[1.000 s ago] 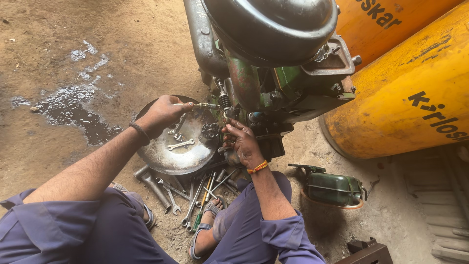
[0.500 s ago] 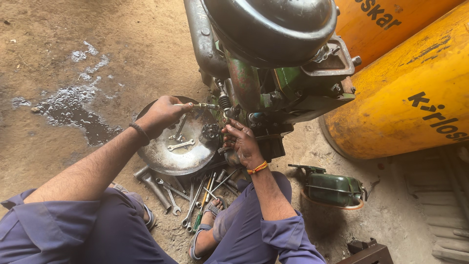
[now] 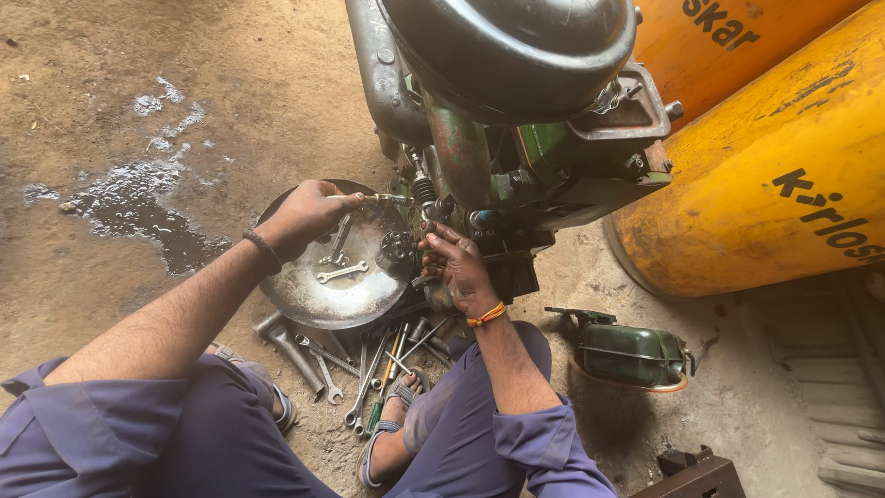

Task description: The person sits on the ground and uses a wrench and a socket to tighten bolts on a green engine. They adjust the tool and reposition their hands to reach different fasteners on the engine block.

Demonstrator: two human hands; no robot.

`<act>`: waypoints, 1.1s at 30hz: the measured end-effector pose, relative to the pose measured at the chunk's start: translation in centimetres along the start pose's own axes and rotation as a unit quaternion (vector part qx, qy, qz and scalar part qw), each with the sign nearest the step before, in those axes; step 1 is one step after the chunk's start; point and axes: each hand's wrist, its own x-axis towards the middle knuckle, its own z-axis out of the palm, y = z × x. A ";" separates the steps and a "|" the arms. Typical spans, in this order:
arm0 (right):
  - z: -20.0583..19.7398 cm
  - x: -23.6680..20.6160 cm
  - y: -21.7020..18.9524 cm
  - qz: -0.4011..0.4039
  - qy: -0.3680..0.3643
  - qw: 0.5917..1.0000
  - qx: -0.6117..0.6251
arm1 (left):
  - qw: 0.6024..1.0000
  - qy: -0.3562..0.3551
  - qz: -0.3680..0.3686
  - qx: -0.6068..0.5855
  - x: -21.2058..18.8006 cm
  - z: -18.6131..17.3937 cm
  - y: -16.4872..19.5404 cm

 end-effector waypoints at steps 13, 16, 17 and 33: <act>-0.2 0.1 0.2 -0.001 -0.001 1.000 0.005 | 1.000 -0.001 -0.003 0.003 -0.1 0.0 0.1; -0.2 0.1 0.2 0.000 0.000 1.000 0.005 | 1.000 0.000 -0.005 0.009 -0.1 0.1 0.1; -0.2 0.1 0.2 0.002 0.001 1.000 0.006 | 1.000 0.000 -0.006 0.007 -0.1 0.1 0.1; -0.3 0.3 0.3 0.002 -0.002 1.000 -0.002 | 1.000 -0.006 -0.001 -0.007 -0.1 0.1 0.2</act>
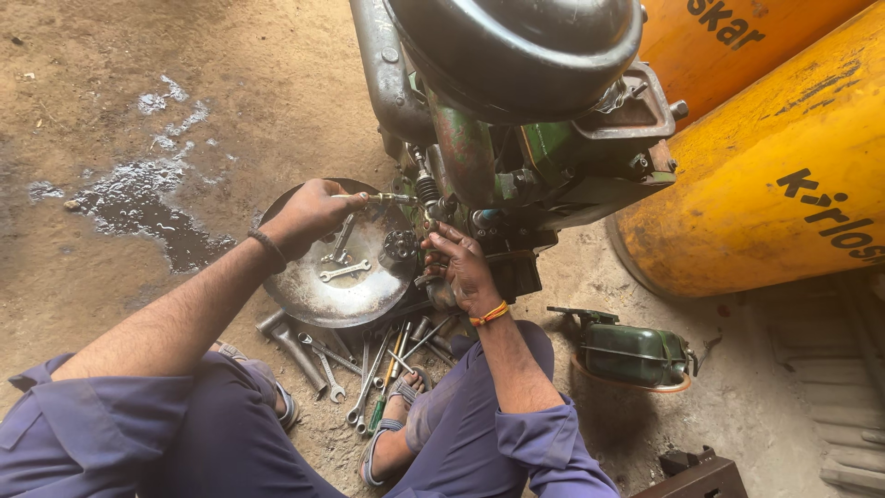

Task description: The person sits on the ground and uses a wrench and a socket to tighten bolts on a green engine. They adjust the tool and reposition their hands to reach different fasteners on the engine block.

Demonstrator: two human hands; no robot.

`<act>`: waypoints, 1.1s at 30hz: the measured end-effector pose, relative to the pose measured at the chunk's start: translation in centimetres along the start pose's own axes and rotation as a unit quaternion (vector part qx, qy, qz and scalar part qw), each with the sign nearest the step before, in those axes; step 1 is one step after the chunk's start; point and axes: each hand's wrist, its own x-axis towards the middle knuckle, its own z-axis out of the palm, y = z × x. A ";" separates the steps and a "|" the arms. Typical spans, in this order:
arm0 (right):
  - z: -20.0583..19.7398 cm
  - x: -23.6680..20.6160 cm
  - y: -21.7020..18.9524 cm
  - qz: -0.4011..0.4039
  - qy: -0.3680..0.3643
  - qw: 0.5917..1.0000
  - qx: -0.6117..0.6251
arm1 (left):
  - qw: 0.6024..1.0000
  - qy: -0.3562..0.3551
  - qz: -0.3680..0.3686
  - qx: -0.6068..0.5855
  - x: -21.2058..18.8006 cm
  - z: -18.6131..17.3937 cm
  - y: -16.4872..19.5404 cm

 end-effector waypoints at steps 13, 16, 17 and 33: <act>0.1 0.0 -0.1 0.002 0.004 1.000 -0.003 | 1.000 0.010 -0.009 0.019 0.0 0.0 0.1; 0.1 -0.1 -0.1 0.001 0.002 1.000 -0.002 | 1.000 0.005 -0.005 0.011 0.1 0.0 0.0; 0.1 -0.1 -0.1 0.001 0.003 1.000 -0.002 | 1.000 0.005 -0.003 0.012 0.1 0.0 0.0; 0.2 -0.2 -0.2 0.002 0.002 1.000 0.001 | 1.000 0.000 0.000 0.007 0.0 0.0 0.0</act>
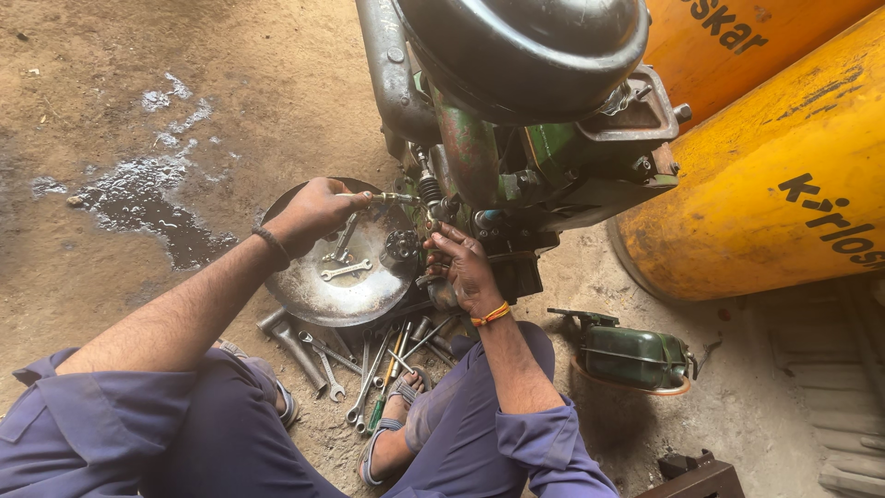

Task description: The person sits on the ground and uses a wrench and a socket to tighten bolts on a green engine. They adjust the tool and reposition their hands to reach different fasteners on the engine block.

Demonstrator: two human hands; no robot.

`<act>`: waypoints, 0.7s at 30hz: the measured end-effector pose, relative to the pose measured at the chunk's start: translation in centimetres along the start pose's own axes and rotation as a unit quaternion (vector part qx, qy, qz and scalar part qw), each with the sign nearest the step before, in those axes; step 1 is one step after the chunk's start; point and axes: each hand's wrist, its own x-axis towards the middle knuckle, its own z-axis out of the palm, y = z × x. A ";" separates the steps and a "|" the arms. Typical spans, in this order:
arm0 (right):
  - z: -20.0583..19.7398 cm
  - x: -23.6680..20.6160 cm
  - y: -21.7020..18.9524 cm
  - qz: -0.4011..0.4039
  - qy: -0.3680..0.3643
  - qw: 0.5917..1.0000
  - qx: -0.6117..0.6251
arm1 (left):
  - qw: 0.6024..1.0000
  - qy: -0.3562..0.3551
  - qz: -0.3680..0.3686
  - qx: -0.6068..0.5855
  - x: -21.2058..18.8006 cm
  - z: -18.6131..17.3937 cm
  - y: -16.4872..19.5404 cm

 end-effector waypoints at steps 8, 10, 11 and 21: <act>-0.2 0.1 0.1 0.002 0.002 1.000 -0.002 | 1.000 -0.003 -0.007 -0.004 -0.2 0.0 0.3; -0.2 0.1 0.2 0.002 0.002 1.000 -0.001 | 1.000 -0.003 -0.006 -0.006 -0.2 0.0 0.3; -0.2 0.2 0.2 0.002 0.001 1.000 0.000 | 1.000 -0.002 -0.005 -0.005 -0.2 0.0 0.3; -0.1 0.1 0.0 0.008 0.008 1.000 -0.006 | 1.000 -0.001 0.004 0.004 0.4 0.1 -0.2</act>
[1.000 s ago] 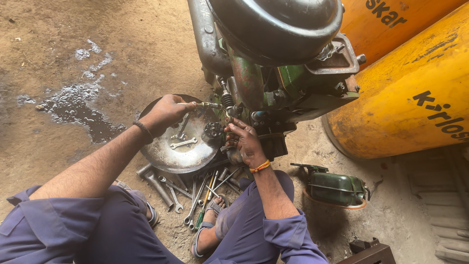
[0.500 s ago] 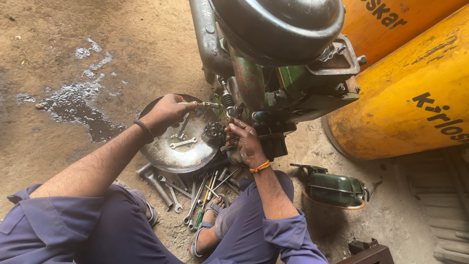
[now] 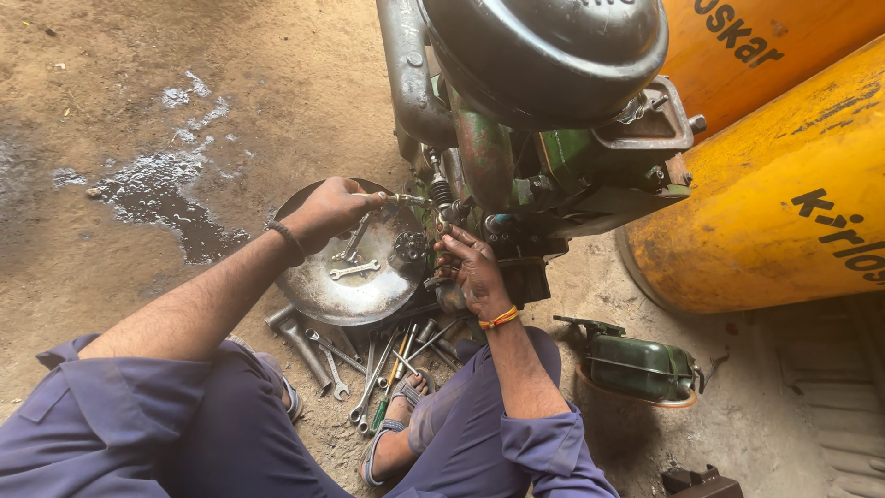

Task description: The person sits on the ground and uses a wrench and a socket to tighten bolts on a green engine. They adjust the tool and reposition their hands to reach different fasteners on the engine block.

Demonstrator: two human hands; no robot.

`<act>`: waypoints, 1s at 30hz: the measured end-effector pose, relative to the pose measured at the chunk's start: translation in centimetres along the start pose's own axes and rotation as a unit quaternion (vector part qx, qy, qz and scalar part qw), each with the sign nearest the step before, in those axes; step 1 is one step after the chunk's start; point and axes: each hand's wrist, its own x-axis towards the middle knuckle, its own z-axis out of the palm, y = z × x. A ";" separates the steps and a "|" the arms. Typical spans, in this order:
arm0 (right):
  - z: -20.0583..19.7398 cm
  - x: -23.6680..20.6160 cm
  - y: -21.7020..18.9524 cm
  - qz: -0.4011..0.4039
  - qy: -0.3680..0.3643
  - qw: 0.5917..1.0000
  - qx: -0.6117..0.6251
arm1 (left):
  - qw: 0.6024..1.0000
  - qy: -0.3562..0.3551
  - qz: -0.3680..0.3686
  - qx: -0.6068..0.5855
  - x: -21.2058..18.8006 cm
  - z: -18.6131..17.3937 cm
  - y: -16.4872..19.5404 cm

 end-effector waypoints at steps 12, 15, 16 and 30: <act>-0.1 0.2 0.4 -0.004 -0.007 1.000 0.004 | 0.999 0.000 -0.013 0.030 0.1 -0.3 -0.2; -0.2 0.1 0.4 -0.007 -0.009 1.000 0.006 | 1.000 -0.004 -0.011 0.017 0.2 -0.2 -0.4; -0.1 0.1 0.4 -0.006 -0.008 1.000 0.005 | 1.000 -0.005 -0.009 0.009 0.3 -0.2 -0.4; -0.1 0.1 0.2 -0.006 -0.009 1.000 0.003 | 1.000 -0.003 -0.006 0.016 -0.1 -0.2 -0.2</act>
